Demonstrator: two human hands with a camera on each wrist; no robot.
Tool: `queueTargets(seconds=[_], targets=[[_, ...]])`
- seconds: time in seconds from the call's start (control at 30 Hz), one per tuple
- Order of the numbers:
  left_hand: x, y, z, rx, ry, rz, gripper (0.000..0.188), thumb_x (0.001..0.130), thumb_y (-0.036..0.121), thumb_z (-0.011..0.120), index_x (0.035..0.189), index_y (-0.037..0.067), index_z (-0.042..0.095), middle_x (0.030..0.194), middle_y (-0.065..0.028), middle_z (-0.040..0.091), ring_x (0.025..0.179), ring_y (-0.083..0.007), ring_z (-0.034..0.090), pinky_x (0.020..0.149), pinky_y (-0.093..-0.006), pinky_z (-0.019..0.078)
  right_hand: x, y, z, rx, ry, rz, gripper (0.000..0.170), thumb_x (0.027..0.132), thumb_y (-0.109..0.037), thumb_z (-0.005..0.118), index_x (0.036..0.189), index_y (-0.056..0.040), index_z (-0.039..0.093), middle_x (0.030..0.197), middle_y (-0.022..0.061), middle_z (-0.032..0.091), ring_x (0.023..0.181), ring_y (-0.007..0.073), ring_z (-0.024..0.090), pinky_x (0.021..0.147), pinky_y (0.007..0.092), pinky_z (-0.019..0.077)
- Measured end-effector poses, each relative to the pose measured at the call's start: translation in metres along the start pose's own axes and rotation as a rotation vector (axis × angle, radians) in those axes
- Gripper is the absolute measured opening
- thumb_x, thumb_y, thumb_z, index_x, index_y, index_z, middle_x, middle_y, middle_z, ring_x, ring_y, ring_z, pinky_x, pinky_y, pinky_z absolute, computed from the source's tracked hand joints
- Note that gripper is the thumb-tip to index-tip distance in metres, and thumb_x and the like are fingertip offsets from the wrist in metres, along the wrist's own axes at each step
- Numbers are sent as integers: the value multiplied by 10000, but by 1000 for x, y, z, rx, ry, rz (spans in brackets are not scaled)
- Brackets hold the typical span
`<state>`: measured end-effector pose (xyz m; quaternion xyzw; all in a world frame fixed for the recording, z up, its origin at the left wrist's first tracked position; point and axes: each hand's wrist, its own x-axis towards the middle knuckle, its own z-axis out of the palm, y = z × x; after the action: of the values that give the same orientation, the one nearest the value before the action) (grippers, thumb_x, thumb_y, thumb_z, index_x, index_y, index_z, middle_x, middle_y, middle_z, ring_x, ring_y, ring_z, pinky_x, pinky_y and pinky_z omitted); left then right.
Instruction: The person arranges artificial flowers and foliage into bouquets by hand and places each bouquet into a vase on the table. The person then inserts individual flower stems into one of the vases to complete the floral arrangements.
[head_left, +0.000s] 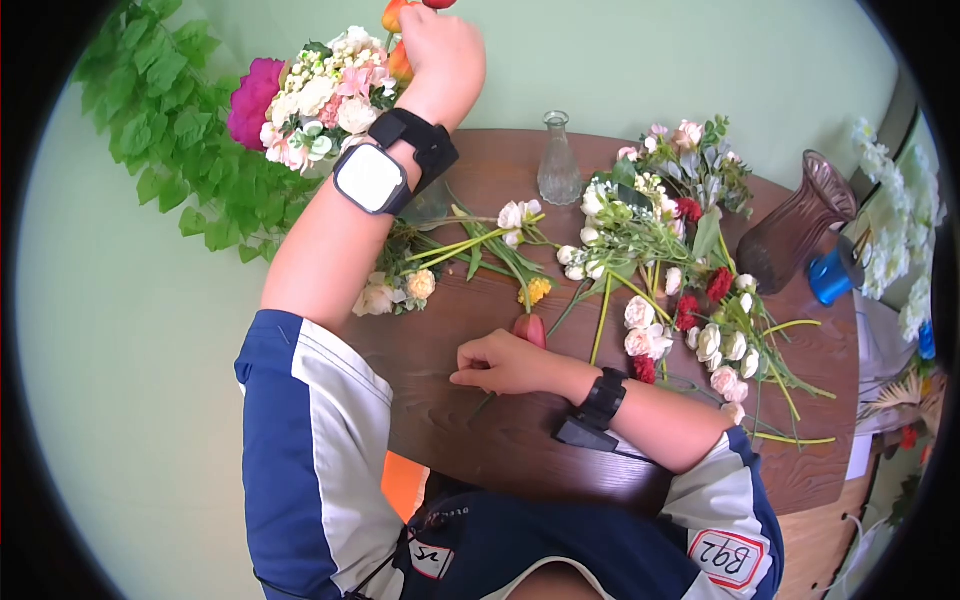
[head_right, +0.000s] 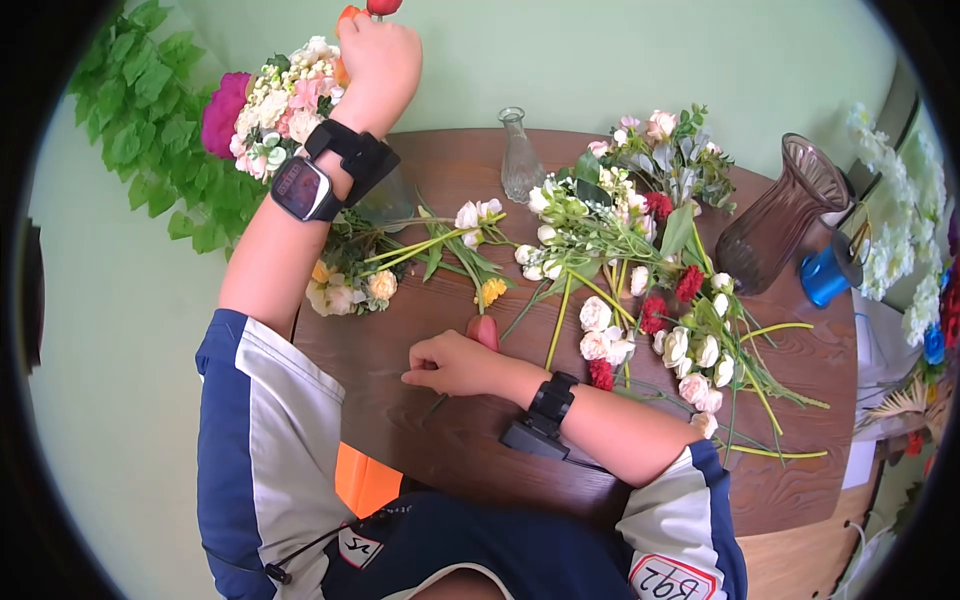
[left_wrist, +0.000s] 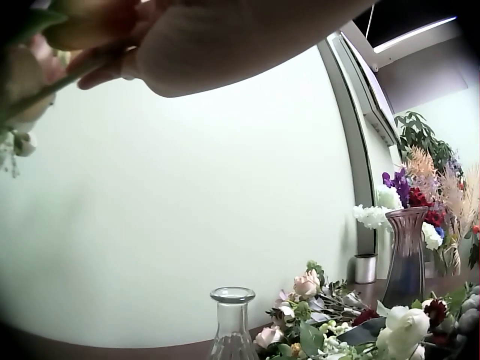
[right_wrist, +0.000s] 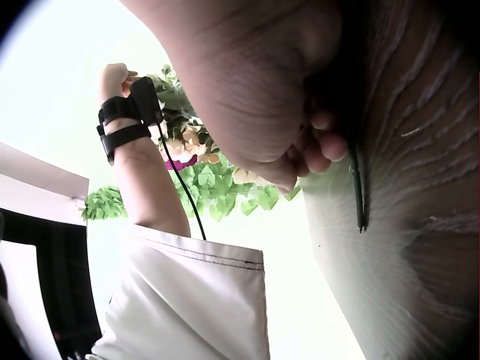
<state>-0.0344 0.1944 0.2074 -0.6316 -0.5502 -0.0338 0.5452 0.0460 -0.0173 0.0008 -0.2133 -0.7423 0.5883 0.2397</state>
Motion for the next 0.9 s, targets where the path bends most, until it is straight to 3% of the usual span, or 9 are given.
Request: queueTargets(seconds=[0.03,0.2,0.27,0.37,0.53,0.63,0.9], targets=[[-1,-2,2,-7,59,-2,110,688,127,581,702,118,690,684,-64,648,728,-248,566,634,-382,327,0,-1,-1,0,0,13,271,830,-226,621,678,-19,536,530,56,543,419,122,518,410,263,385],[1,-11,3,-142,15,-88,92,677,97,589,676,115,679,677,-79,654,695,-256,617,644,-360,373,1,-3,-3,2,-20,60,272,830,-225,620,678,-17,534,532,56,543,421,125,518,414,264,386],[1,-12,-3,-181,-11,-105,90,673,89,593,679,114,679,679,-80,657,700,-257,634,649,-348,391,2,2,-2,-21,-35,-20,272,859,-234,601,690,-37,519,522,10,526,441,65,516,390,209,378],[-4,-12,-9,-204,-66,-146,88,676,85,600,690,114,682,699,-80,665,693,-249,652,640,-336,415,1,0,-2,-26,-32,27,274,861,-235,598,689,-38,518,520,9,526,441,65,517,390,206,374],[-7,-12,-11,-249,-107,-151,97,690,91,599,699,118,691,722,-80,672,682,-243,658,633,-348,438,1,-2,-2,12,-13,54,282,831,-229,621,668,-18,530,518,47,530,422,116,507,411,261,374],[-5,-10,-9,-237,-174,-175,141,692,97,614,768,164,713,768,-42,683,768,-262,639,635,-370,362,0,-2,-2,7,-13,54,284,831,-231,622,669,-17,530,518,47,529,428,115,499,414,263,369],[-19,-8,-21,-176,-207,-137,124,690,122,617,773,136,708,783,-56,663,841,-255,551,712,-371,325,1,-2,-2,-9,-21,64,277,824,-232,626,676,-16,538,531,64,538,465,139,510,447,287,381]])
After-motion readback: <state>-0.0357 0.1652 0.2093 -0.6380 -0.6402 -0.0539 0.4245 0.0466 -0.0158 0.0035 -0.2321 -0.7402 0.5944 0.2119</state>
